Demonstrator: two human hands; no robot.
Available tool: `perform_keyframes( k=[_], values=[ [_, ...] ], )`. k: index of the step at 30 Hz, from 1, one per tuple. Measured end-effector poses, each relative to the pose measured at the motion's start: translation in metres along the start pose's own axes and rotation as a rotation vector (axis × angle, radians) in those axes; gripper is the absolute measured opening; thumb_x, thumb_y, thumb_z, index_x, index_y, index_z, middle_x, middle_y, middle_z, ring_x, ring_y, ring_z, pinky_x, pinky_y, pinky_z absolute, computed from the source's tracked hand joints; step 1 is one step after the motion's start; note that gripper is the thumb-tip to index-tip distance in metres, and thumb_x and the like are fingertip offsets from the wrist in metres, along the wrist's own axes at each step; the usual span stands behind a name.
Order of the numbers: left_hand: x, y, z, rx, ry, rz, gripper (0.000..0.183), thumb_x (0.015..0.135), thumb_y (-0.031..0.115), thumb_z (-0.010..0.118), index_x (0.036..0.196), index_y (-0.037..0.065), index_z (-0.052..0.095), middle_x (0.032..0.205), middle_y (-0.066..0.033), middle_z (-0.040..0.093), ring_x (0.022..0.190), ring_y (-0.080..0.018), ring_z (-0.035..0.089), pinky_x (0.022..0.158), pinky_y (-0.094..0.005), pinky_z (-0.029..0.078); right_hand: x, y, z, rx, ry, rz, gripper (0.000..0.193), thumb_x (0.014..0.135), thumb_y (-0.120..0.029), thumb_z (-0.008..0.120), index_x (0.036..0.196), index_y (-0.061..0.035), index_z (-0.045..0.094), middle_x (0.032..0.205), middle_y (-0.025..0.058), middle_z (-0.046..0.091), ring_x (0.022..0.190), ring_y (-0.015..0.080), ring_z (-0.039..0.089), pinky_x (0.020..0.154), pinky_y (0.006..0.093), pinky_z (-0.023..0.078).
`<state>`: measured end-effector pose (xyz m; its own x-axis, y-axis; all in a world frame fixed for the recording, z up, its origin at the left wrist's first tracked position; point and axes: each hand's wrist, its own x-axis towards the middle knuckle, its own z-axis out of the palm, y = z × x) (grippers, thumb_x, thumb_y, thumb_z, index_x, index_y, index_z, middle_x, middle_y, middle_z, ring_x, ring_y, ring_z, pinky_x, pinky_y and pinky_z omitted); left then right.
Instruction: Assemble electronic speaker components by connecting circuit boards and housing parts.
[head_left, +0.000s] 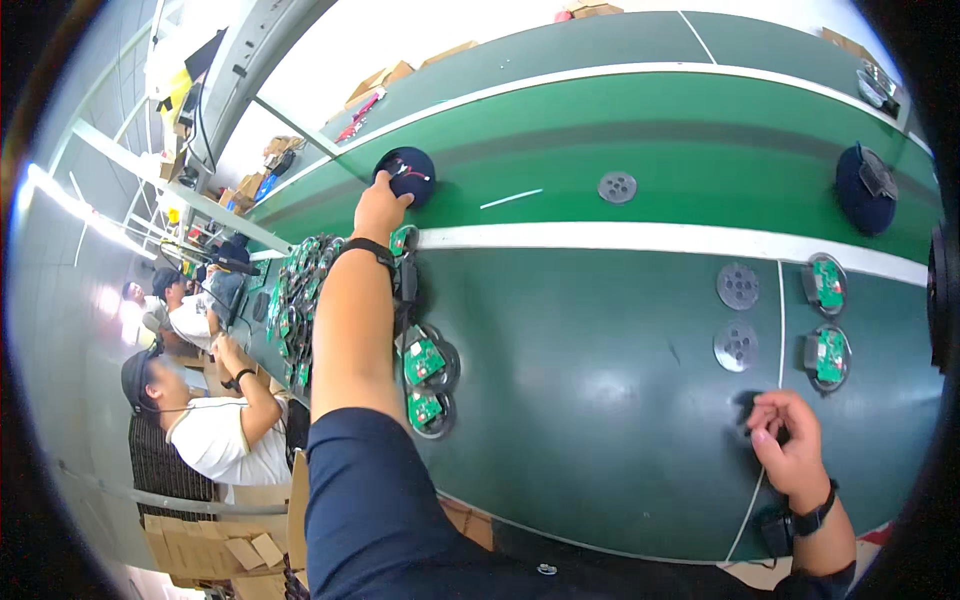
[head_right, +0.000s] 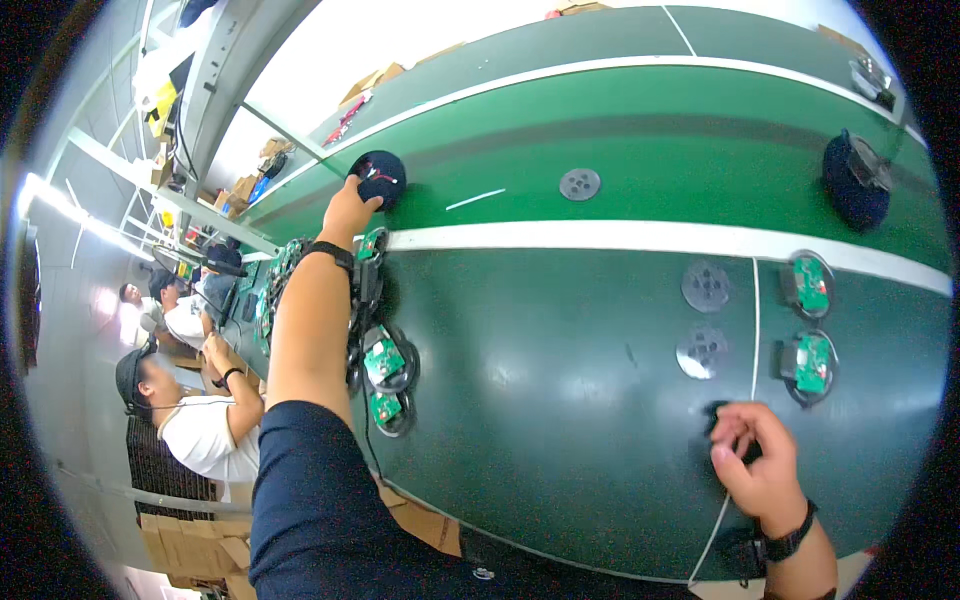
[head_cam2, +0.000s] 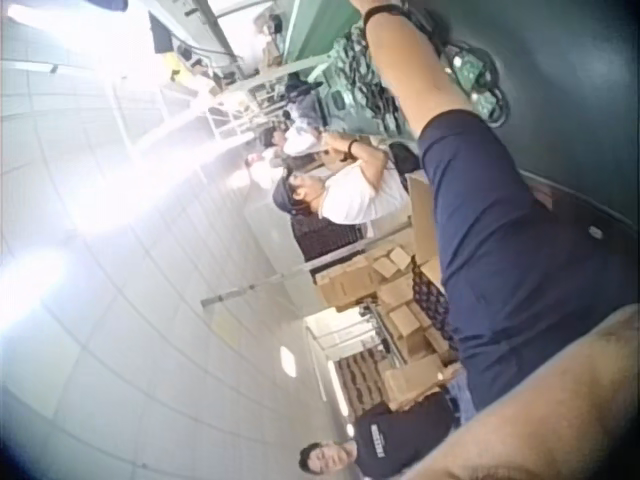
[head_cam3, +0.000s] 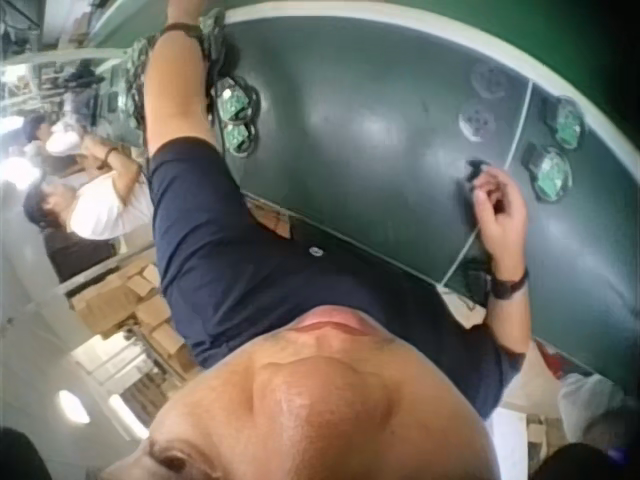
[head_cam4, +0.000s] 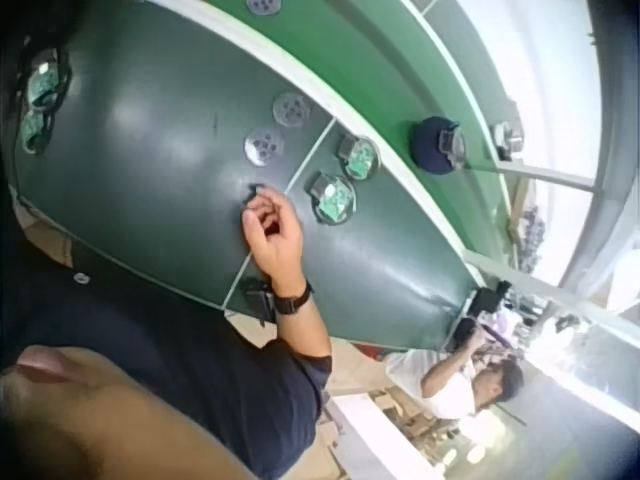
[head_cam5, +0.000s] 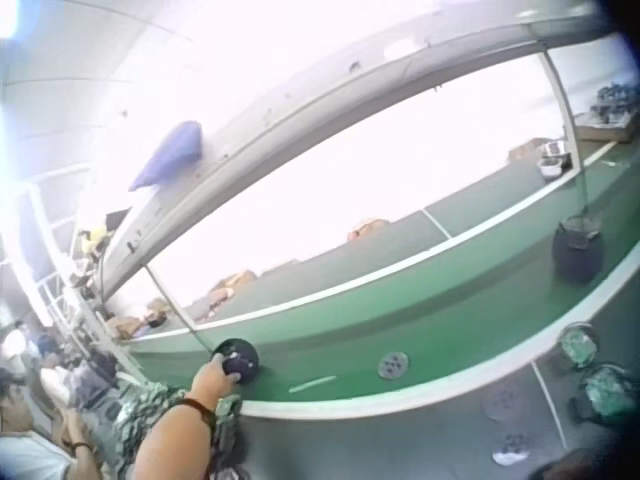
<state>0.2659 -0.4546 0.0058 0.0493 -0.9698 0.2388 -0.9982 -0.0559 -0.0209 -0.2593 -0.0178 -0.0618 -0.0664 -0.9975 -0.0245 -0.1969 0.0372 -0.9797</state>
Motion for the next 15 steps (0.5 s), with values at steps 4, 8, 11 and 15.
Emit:
perform_keyframes(
  k=[4, 8, 11, 15],
  values=[
    [-0.073, 0.065, -0.074, -0.048, -0.125, 0.344, 0.059, 0.081, 0.034, 0.078, 0.127, 0.005, 0.054, 0.114, -0.0228, 0.069, 0.11, -0.0427, 0.064, 0.094, -0.0479, 0.05, 0.0, 0.001, 0.001, 0.031, -0.009, 0.038, 0.029, 0.09, -0.011, 0.069, 0.116, -0.0017, 0.061, 0.093, -0.0014, 0.062, 0.082, 0.0044, 0.055, 0.069, 0.0206, 0.044],
    [-0.179, 0.097, -0.121, -0.183, -0.287, 0.668, 0.051, 0.083, 0.026, 0.078, 0.124, 0.008, 0.056, 0.12, -0.0205, 0.067, 0.114, -0.0385, 0.065, 0.092, -0.0438, 0.052, 0.02, 0.002, 0.007, 0.183, -0.028, -0.049, 0.014, 0.098, -0.012, 0.065, 0.106, -0.0022, 0.063, 0.094, -0.0031, 0.06, 0.086, 0.0038, 0.054, 0.074, 0.0224, 0.046],
    [-0.265, 0.122, -0.133, -0.158, -0.288, 0.821, 0.048, 0.081, 0.025, 0.08, 0.12, 0.011, 0.057, 0.133, -0.0184, 0.061, 0.114, -0.0397, 0.063, 0.092, -0.0451, 0.053, 0.019, -0.022, -0.006, -0.042, 0.034, -0.087, 0.018, 0.097, -0.018, 0.067, 0.094, -0.001, 0.065, 0.088, 0.0005, 0.064, 0.081, 0.0099, 0.06, 0.071, 0.027, 0.048],
    [-0.333, 0.144, -0.141, -0.177, -0.254, 1.054, 0.043, 0.08, 0.015, 0.077, 0.12, 0.014, 0.059, 0.145, -0.0153, 0.052, 0.116, -0.0389, 0.062, 0.094, -0.0445, 0.054, 0.002, -0.044, -0.034, -0.57, 0.25, -0.281, 0.032, 0.084, -0.024, 0.076, 0.104, -0.001, 0.066, 0.104, 0.014, 0.068, 0.098, 0.0341, 0.063, 0.088, 0.0417, 0.051]
  ],
)
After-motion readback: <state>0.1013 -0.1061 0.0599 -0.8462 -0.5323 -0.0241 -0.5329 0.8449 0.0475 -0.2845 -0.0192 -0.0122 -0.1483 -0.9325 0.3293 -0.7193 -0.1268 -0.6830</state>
